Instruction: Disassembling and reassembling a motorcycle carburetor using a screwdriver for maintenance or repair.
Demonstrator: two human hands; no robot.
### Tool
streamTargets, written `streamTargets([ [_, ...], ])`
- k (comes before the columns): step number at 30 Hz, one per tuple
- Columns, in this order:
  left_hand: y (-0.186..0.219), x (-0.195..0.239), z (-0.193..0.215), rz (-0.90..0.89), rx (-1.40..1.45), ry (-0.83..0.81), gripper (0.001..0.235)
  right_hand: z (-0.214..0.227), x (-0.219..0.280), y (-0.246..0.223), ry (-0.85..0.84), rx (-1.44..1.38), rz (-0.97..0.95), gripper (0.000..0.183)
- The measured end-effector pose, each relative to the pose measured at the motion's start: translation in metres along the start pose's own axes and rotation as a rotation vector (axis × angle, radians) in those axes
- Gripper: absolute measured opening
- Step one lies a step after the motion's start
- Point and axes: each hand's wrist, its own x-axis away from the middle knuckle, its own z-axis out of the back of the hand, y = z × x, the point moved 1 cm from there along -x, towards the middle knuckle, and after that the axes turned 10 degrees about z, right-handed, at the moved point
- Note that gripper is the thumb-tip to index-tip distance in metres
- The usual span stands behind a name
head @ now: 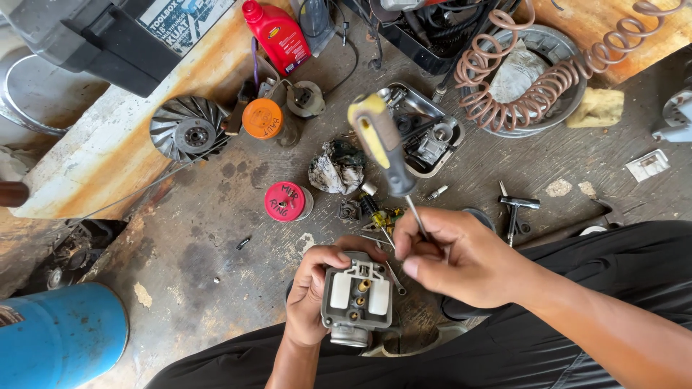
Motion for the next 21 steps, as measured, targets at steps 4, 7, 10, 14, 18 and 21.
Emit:
streamTargets([
  [4,0.011,-0.003,-0.004,-0.039,-0.090,-0.029,0.025,0.009,0.001,0.005,0.068,-0.085,0.106,0.018],
  [7,0.021,-0.006,-0.013,-0.119,-0.403,0.014,0.033,0.017,0.002,-0.005,0.151,0.011,0.157,0.025],
  [10,0.026,-0.007,-0.020,-0.202,-0.660,0.105,0.038,0.023,0.004,-0.013,0.186,0.006,0.239,0.036],
  [14,0.025,-0.006,-0.024,-0.112,-0.802,0.238,0.056,0.014,0.008,-0.020,0.211,-0.086,0.451,0.018],
  [18,0.021,-0.007,-0.025,-0.106,-0.861,0.313,0.056,0.001,0.009,-0.025,0.251,0.156,0.459,0.050],
  [21,0.021,-0.007,-0.025,-0.129,-0.889,0.351,0.056,-0.002,0.007,-0.016,0.251,0.158,0.511,0.051],
])
